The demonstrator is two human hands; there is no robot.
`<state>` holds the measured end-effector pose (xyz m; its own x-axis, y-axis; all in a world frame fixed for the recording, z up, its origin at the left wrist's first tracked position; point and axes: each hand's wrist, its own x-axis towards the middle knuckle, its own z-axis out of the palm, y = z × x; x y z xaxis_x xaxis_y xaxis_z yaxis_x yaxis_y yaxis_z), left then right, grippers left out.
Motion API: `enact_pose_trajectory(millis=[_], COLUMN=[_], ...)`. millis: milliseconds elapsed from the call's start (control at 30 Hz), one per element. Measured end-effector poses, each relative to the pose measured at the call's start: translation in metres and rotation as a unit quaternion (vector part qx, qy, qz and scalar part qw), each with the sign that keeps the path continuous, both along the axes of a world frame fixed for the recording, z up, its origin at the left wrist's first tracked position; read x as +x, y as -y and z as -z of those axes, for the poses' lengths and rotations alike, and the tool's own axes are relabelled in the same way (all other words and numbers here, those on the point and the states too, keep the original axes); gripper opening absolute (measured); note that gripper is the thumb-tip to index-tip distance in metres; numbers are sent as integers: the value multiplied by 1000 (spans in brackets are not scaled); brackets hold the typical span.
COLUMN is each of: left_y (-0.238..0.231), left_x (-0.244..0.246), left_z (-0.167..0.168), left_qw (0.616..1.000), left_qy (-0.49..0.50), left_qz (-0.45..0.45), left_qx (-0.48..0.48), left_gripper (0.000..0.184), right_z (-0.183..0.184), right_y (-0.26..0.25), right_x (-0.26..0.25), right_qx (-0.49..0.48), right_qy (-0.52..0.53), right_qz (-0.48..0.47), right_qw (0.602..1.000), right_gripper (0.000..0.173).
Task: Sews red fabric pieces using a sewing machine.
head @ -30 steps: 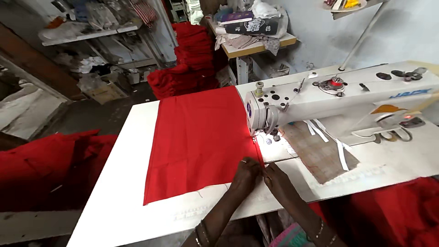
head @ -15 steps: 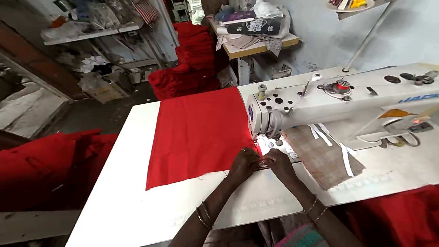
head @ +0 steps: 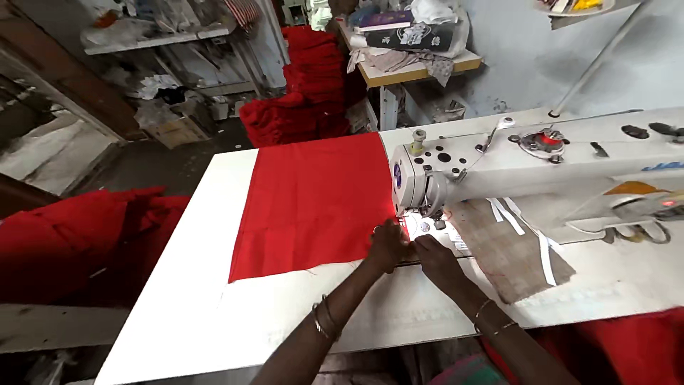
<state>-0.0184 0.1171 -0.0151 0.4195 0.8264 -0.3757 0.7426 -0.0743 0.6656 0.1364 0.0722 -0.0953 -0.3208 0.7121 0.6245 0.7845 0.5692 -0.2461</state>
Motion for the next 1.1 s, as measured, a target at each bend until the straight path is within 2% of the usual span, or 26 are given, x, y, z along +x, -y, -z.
enact_pose_trajectory(millis=[33,100,167,233,267,367,433,500,533,600,667,733,833,967,1033,1100], left_y=[7,15,16,11,8,8,17,30,33,30,20,3,-32,-77,-82,-69], left_x=[1,-2,-5,-3,0,8,6,2,0,-3,-6,-11,-35,-66,-70,-71], left_z=[0,8,20,23,19,14,29,48,57,63,57,45,40,30,28,37], left_qw=[999,997,992,991,993,992,980,958,943,928,937,950,944,884,871,885], left_qy=[-1,18,47,40,16,-24,13,28,29,26,27,24,33,-1,-28,-17], left_qz=[-12,-37,-66,-78,-80,-94,-91,-57,-37,-22,-22,4,126,329,373,358], left_qx=[30,70,99,97,83,84,174,279,331,372,347,311,303,332,319,297], left_gripper=[28,25,23,25,26,23,16,18,20,23,27,26,22,30,31,32], right_z=[-3,-20,-43,-56,-55,-24,-14,-11,-10,-11,-14,-26,-27,-21,-19,-17], right_y=[0,2,-3,-13,-13,-5,0,5,5,2,-7,-17,-24,-25,-25,-22], right_x=[-3,-8,-8,-6,-6,-6,-9,-13,-14,-18,-22,-26,-27,-25,-23,-20], right_qx=[-30,-157,-327,-404,-389,-204,-130,-105,-102,-103,-120,-200,-247,-229,-218,-204], right_qy=[-9,-36,-52,-70,-95,-134,-87,-34,-14,4,-17,-70,-127,-180,-201,-224], right_qz=[19,54,65,72,80,66,53,54,59,68,88,120,146,165,174,168], right_qw=[999,985,941,909,913,967,986,992,993,992,989,970,949,942,939,938], right_gripper=[11,12,17,19,17,10,13,13,13,14,13,15,19,14,12,9])
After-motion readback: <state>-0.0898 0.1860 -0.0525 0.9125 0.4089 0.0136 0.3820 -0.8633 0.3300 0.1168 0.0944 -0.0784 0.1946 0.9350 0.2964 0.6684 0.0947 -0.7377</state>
